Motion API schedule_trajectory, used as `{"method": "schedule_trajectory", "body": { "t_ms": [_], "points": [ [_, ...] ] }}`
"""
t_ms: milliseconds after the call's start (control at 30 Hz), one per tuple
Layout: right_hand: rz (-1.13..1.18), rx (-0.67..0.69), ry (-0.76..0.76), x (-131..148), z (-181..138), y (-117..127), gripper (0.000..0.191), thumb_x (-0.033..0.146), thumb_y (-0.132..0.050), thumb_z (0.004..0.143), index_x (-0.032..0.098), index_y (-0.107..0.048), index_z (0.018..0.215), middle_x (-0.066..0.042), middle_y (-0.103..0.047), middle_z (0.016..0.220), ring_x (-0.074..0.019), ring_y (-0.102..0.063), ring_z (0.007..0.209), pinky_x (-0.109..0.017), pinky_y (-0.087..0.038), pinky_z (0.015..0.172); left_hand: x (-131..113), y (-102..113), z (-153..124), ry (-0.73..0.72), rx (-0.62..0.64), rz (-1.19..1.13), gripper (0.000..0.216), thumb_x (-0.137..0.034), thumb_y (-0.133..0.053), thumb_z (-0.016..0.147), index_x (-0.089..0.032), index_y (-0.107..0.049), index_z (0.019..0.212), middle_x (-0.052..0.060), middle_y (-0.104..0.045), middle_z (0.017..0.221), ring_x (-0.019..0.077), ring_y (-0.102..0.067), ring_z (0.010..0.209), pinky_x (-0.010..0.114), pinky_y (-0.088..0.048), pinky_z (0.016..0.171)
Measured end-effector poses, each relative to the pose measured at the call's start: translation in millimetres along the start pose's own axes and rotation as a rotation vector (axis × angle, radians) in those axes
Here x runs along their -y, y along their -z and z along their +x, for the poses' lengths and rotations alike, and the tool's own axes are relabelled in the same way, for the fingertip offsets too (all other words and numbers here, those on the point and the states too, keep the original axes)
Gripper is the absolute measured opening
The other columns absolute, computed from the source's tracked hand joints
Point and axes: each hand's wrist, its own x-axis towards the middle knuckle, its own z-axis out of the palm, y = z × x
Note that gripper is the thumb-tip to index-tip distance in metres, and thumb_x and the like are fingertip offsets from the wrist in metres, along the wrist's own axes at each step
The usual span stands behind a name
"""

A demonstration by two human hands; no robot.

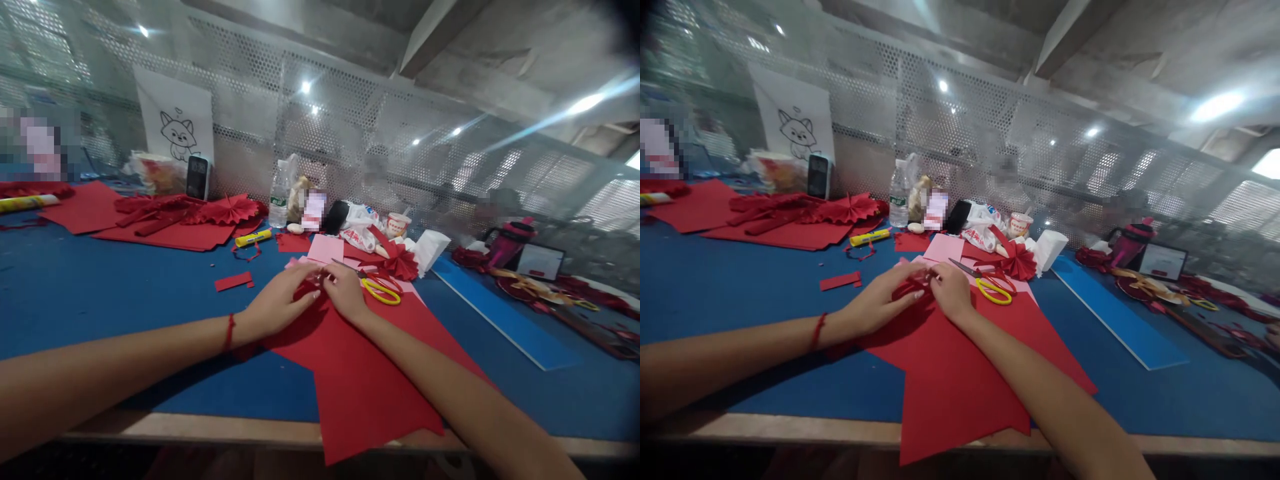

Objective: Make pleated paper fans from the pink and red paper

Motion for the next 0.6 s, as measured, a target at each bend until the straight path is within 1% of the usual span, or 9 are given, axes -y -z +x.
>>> {"method": "schedule_trajectory", "body": {
  "t_ms": [100,133,200,267,300,367,433,500,600],
  "points": [
    [0.307,-0.273,-0.263,-19,6,-2,0.016,0.030,-0.054,0.081,0.018,-0.062,0.084,-0.005,-0.066,0.079,-0.0193,-0.059,0.076,-0.031,-0.049,0.072,3,-7,6,0.111,-0.300,-0.089,0.038,-0.034,-0.047,0.094,-0.017,-0.052,0.127,0.012,-0.057,0.132,0.0241,-0.051,0.125,0.042,-0.036,0.111],
    [0.383,-0.343,-0.330,-23,7,-3,0.018,0.034,-0.055,0.080,0.018,-0.060,0.085,-0.004,-0.065,0.080,-0.0194,-0.059,0.076,-0.032,-0.049,0.073,6,-8,6,0.164,-0.327,-0.118,0.036,-0.035,-0.049,0.094,-0.016,-0.053,0.124,0.012,-0.057,0.130,0.0240,-0.052,0.123,0.042,-0.037,0.110],
    [0.461,-0.404,-0.395,-24,9,-6,0.023,0.039,-0.055,0.079,0.019,-0.056,0.088,-0.005,-0.063,0.083,-0.0195,-0.060,0.079,-0.032,-0.050,0.074,10,-9,4,0.244,-0.255,-0.214,0.041,-0.038,-0.050,0.093,-0.016,-0.051,0.127,0.013,-0.055,0.133,0.0243,-0.052,0.124,0.042,-0.040,0.108],
    [0.556,-0.362,-0.400,-15,6,-9,0.026,0.043,-0.059,0.077,0.020,-0.054,0.089,-0.005,-0.063,0.088,-0.0197,-0.061,0.084,-0.032,-0.051,0.077,11,-10,1,0.255,-0.116,-0.307,0.054,-0.044,-0.052,0.092,-0.017,-0.043,0.138,0.014,-0.046,0.145,0.0259,-0.046,0.133,0.043,-0.037,0.112],
    [0.614,-0.291,-0.376,-6,3,-10,0.027,0.044,-0.060,0.077,0.021,-0.054,0.089,-0.004,-0.064,0.091,-0.0200,-0.061,0.087,-0.032,-0.052,0.079,9,-10,0,0.243,-0.064,-0.337,0.060,-0.046,-0.052,0.092,-0.018,-0.038,0.143,0.014,-0.041,0.150,0.0265,-0.041,0.137,0.044,-0.033,0.114],
    [0.710,-0.064,-0.283,12,-4,-11,0.026,0.046,-0.057,0.082,0.021,-0.057,0.091,-0.005,-0.066,0.097,-0.0210,-0.063,0.094,-0.033,-0.052,0.082,6,-8,-2,0.192,-0.015,-0.360,0.068,-0.048,-0.052,0.092,-0.019,-0.029,0.149,0.012,-0.034,0.155,0.0267,-0.034,0.142,0.044,-0.029,0.117],
    [0.740,0.076,-0.212,27,-11,-9,0.028,0.046,-0.050,0.088,0.022,-0.061,0.095,-0.005,-0.067,0.104,-0.0218,-0.062,0.103,-0.034,-0.052,0.089,5,-4,-2,0.124,0.002,-0.377,0.070,-0.046,-0.053,0.093,-0.021,-0.025,0.152,0.011,-0.034,0.156,0.0257,-0.036,0.141,0.041,-0.032,0.116],
    [0.718,0.113,-0.186,35,-14,-6,0.029,0.046,-0.047,0.091,0.022,-0.062,0.098,-0.005,-0.068,0.106,-0.0221,-0.062,0.107,-0.035,-0.051,0.093,7,-1,-1,0.057,0.022,-0.395,0.067,-0.040,-0.053,0.093,-0.021,-0.027,0.152,0.010,-0.037,0.155,0.0247,-0.039,0.140,0.039,-0.035,0.114],
    [0.703,0.107,-0.166,35,-15,-2,0.028,0.045,-0.051,0.089,0.022,-0.061,0.102,-0.006,-0.068,0.107,-0.0220,-0.062,0.106,-0.037,-0.051,0.095,16,0,0,0.022,0.004,-0.397,0.053,-0.025,-0.046,0.094,-0.018,-0.040,0.146,0.010,-0.048,0.147,0.0241,-0.046,0.134,0.039,-0.038,0.112]
  ]
}}
